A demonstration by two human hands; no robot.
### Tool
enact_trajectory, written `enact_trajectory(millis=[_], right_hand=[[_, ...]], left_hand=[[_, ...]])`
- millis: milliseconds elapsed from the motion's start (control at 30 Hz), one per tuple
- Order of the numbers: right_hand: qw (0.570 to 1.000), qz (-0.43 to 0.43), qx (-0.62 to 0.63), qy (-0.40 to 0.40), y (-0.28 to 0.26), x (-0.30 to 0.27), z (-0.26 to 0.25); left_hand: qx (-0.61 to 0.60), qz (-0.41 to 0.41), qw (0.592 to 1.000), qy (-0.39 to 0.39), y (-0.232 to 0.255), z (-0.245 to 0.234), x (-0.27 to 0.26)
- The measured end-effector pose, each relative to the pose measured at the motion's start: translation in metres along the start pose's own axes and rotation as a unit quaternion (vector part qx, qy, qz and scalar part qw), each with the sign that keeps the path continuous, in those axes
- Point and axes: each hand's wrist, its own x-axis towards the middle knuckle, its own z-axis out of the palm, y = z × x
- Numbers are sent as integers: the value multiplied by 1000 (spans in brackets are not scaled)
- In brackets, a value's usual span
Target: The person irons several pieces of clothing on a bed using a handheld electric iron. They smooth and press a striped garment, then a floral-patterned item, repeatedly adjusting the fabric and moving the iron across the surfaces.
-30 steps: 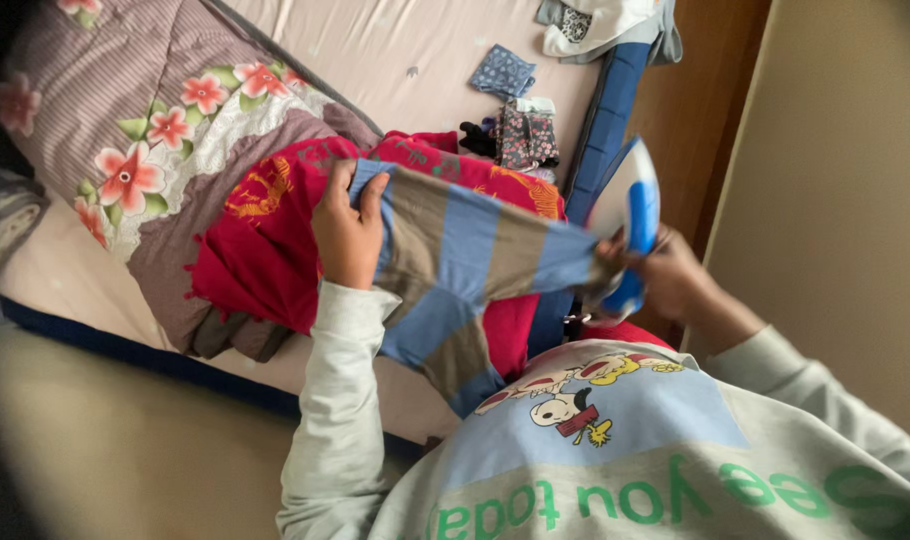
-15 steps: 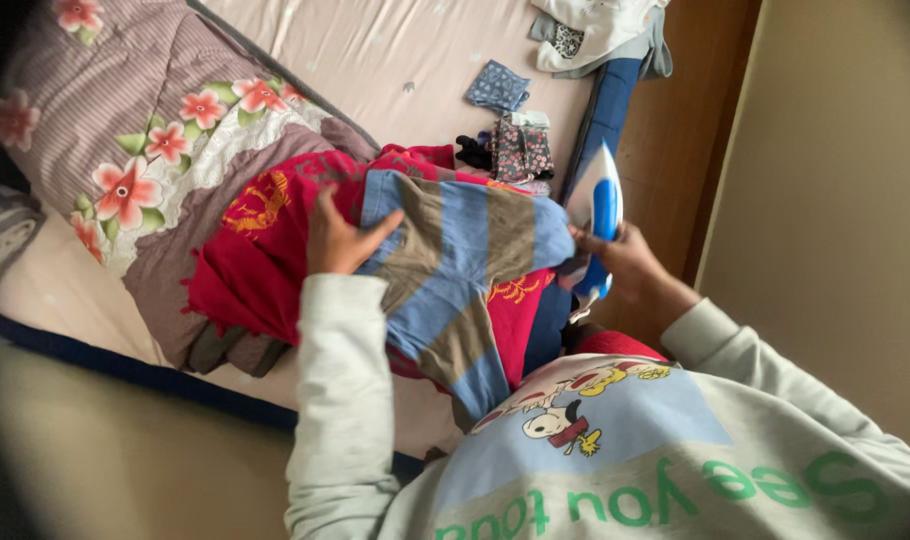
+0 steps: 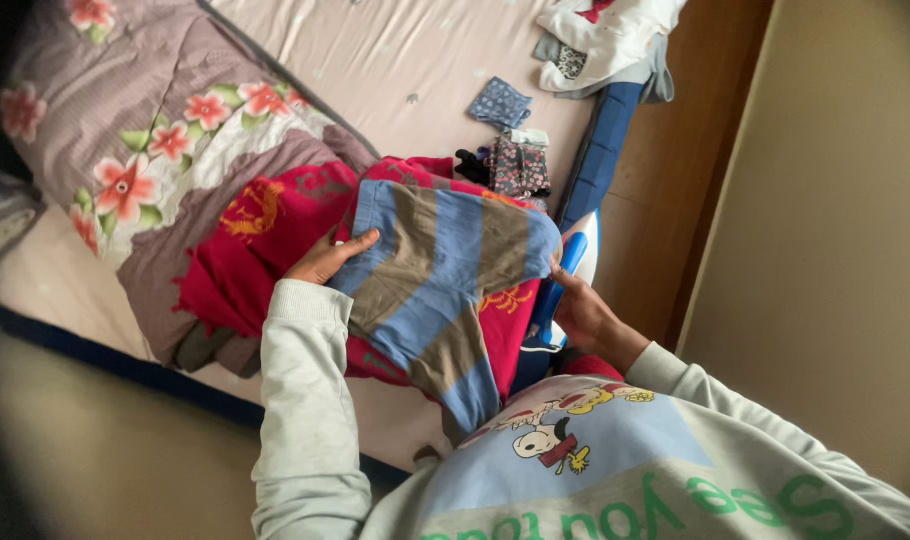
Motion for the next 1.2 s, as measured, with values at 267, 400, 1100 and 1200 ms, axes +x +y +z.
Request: enact_trajectory(millis=[267, 400, 1100, 1200], right_hand=[[999, -12, -22, 29, -4, 23, -34], [983, -11, -111, 146, -29, 0, -43], [761, -109, -639, 12, -220, -87, 66], [703, -79, -706, -27, -206, -76, 117]], left_hand=[[158, 194, 955, 156, -2, 5, 2], [243, 349, 838, 341, -9, 23, 2], [432, 284, 730, 447, 24, 113, -44], [436, 201, 754, 449, 9, 132, -42]])
